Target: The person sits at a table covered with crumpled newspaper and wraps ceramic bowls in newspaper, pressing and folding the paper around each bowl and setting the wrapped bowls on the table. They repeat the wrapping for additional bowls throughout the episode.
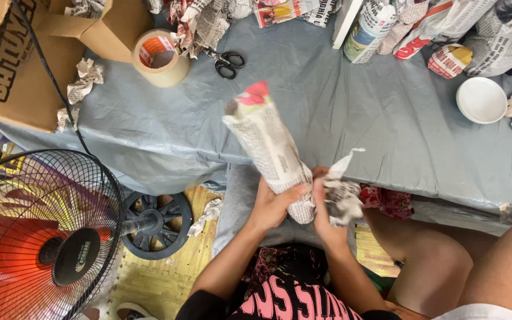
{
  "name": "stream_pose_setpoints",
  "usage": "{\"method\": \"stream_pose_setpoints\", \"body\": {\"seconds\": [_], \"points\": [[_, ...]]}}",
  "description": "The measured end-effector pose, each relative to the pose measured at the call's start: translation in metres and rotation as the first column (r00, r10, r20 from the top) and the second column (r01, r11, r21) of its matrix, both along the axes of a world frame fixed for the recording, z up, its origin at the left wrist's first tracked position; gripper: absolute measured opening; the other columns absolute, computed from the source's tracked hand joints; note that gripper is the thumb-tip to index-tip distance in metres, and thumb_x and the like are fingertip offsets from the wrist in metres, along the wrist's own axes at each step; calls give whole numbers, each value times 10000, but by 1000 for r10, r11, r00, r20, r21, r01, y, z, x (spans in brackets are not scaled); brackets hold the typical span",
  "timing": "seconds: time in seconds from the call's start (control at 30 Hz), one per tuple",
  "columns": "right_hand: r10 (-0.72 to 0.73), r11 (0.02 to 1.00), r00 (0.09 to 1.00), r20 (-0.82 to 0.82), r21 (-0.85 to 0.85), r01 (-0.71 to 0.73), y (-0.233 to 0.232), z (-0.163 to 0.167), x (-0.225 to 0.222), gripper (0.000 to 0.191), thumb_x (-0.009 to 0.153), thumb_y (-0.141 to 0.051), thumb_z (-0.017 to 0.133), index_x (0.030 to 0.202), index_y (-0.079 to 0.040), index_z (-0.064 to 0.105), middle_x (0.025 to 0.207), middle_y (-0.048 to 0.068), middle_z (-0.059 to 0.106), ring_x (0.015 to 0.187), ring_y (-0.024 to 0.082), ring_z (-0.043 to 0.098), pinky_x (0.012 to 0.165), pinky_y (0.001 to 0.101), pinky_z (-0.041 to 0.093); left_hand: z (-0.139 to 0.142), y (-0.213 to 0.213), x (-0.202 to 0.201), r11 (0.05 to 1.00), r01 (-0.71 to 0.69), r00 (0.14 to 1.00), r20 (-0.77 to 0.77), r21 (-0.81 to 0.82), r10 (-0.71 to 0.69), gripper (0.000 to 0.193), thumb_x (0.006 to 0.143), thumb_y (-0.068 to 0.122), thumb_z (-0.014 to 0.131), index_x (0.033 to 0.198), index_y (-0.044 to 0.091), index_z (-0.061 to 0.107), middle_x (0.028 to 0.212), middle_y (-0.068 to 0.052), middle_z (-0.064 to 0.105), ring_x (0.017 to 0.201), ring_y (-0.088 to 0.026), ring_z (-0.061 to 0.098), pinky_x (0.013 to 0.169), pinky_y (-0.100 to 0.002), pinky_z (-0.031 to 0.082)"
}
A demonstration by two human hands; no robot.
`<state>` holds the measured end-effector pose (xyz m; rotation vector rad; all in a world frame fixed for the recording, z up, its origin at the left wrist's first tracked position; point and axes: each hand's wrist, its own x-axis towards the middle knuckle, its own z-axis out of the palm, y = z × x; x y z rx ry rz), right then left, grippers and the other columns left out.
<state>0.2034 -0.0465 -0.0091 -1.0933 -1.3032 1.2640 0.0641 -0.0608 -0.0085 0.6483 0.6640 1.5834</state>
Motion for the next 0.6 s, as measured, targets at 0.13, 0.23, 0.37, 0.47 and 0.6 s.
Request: {"method": "stream_pose_setpoints", "body": {"seconds": [0.13, 0.23, 0.37, 0.47, 0.6], "points": [[36, 997, 992, 122, 57, -43, 6, -7, 9, 250, 1032, -195, 659, 1179, 5, 630, 1057, 55, 667, 960, 114, 614, 828, 274, 506, 0, -5, -3, 999, -10, 982, -190, -40, 2, 395, 923, 78, 779, 1259, -29, 602, 1105, -72, 688, 996, -146, 667, 873, -320, 568], [135, 989, 987, 83, 46, -139, 12, -9, 20, 432, 1039, -373, 622, 1241, 8, 588, 1086, 71, 630, 976, 137, 591, 829, 303, 500, -6, -7, 1, 998, 59, 984, -165, -28, -63, 472, 923, 82, 788, 1319, -23, 553, 1171, -77, 668, 1063, -151, 658, 924, -335, 565], [155, 954, 983, 98, 244, -175, 18, -3, 20, 711, 1082, -695, 397, 1269, -23, 535, 1156, 82, 565, 1092, 156, 530, 1049, 333, 431, -16, -12, 13, 995, 88, 951, -300, 40, -72, 728, 881, 89, 833, 1475, -4, 424, 1335, -81, 584, 1233, -150, 573, 1057, -358, 508], [193, 971, 976, 99, 123, -204, 14, 5, 13, 941, 1013, -794, 210, 1457, -1, 454, 1348, 132, 565, 1263, 222, 533, 1133, 382, 386, -21, -17, 16, 990, 123, 973, -204, 67, -107, 843, 888, 141, 844, 1543, 14, 330, 1461, -93, 524, 1374, -169, 515, 1173, -380, 441], [165, 971, 986, 30, 167, -168, 12, 11, 2, 924, 1051, -735, 214, 1617, -6, 179, 1618, 188, 328, 1511, 303, 350, 1268, 458, 254, -21, -22, 16, 987, 135, 975, -189, 89, -116, 993, 831, 217, 901, 1575, 13, 276, 1559, -101, 474, 1474, -187, 464, 1257, -388, 383]]}}
